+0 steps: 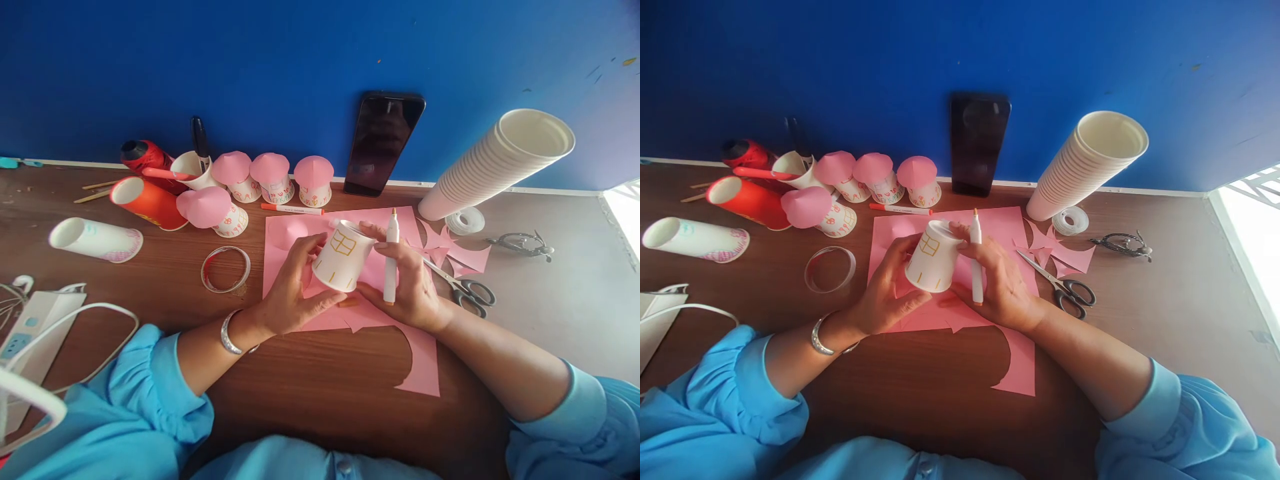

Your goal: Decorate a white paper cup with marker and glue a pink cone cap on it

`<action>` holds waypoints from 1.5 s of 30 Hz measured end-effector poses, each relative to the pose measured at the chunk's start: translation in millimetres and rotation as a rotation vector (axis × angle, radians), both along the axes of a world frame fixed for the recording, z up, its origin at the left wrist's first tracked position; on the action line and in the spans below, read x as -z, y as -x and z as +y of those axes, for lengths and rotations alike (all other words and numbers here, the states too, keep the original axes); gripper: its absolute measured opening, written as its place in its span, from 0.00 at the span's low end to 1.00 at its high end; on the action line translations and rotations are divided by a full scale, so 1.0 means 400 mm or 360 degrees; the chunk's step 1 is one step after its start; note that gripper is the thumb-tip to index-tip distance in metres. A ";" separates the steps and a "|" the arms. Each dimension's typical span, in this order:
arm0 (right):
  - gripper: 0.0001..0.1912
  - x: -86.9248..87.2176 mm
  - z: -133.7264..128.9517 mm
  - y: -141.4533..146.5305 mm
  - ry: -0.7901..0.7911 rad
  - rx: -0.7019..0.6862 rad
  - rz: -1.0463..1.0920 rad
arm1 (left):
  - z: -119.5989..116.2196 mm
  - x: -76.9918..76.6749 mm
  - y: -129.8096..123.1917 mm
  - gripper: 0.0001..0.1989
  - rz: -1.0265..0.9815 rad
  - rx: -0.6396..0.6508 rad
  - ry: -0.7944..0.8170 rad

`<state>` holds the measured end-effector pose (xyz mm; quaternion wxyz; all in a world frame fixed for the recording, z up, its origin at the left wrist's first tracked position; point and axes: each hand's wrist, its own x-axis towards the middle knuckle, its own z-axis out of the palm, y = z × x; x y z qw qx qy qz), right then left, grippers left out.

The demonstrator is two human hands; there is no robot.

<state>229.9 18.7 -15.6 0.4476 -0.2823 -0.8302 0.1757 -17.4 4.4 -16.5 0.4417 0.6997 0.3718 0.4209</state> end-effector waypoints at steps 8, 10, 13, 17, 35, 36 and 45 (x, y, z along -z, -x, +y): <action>0.44 0.024 0.016 -0.014 -0.0089 0.0035 -0.0047 | 0.003 -0.002 -0.004 0.35 0.0007 -0.0053 0.0049; 0.42 0.024 0.019 -0.012 -0.0140 0.0041 -0.0082 | 0.007 0.006 -0.005 0.35 0.0098 -0.0139 -0.0011; 0.36 0.024 0.020 -0.012 -0.0112 0.0133 -0.0119 | 0.012 0.019 -0.006 0.37 0.0268 -0.0241 -0.0115; 0.31 0.021 0.018 -0.021 0.0067 0.0274 -0.0078 | 0.015 0.028 -0.007 0.39 0.0451 -0.0250 -0.0188; 0.10 -0.028 -0.020 -0.012 0.0018 0.0545 -0.0106 | -0.089 -0.069 -0.025 0.09 0.1241 0.0099 -0.1556; 0.10 -0.029 -0.017 -0.013 0.0000 0.0525 -0.0105 | -0.088 -0.063 -0.028 0.08 0.1325 0.0089 -0.1527; 0.14 -0.058 -0.025 -0.025 -0.0031 0.0313 0.0025 | -0.094 -0.035 -0.044 0.04 0.1227 0.0124 -0.1364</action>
